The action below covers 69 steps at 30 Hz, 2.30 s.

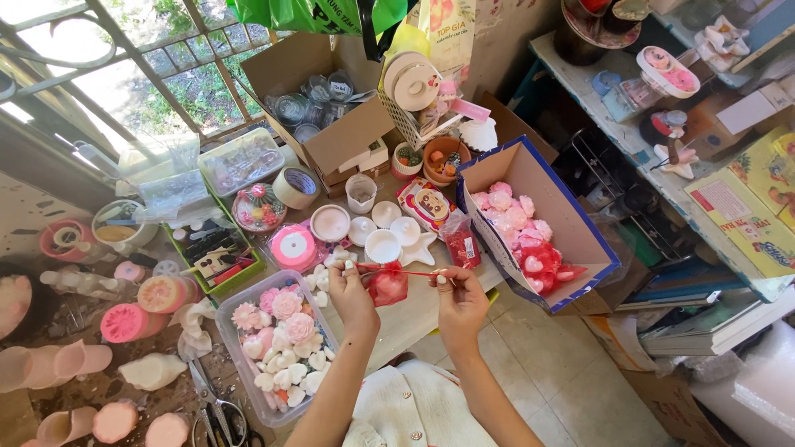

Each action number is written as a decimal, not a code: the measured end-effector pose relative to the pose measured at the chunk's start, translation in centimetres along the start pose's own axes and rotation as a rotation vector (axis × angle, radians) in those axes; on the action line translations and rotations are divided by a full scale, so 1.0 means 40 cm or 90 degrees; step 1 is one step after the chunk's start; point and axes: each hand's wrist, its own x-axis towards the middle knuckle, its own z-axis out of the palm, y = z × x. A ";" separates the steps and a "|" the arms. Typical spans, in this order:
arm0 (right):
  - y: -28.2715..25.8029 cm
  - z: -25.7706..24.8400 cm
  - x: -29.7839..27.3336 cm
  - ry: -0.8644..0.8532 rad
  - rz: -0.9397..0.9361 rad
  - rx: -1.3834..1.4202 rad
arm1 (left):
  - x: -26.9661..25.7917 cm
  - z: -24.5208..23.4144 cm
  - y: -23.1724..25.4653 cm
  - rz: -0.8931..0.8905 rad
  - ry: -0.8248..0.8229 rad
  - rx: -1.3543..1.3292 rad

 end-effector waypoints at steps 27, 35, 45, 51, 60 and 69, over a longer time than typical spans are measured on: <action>0.106 -0.132 -0.005 -0.298 0.334 -0.021 | -0.122 0.077 0.099 0.034 -0.198 0.330; 0.179 -0.603 0.347 0.121 0.183 -0.383 | -0.048 -0.002 0.176 0.015 -0.101 0.247; 0.245 -0.239 0.431 -0.334 -0.070 -0.623 | -0.040 -0.064 0.200 -0.019 0.034 0.199; 0.434 -0.224 0.553 -0.475 0.061 -0.860 | -0.065 -0.109 0.174 -0.024 0.048 0.236; -0.046 -0.159 0.380 -0.641 0.022 -0.351 | -0.039 -0.066 0.003 -0.413 -0.085 0.243; -0.111 -0.184 0.254 -0.446 0.132 -0.240 | -0.045 0.029 0.061 -0.334 -0.306 -0.008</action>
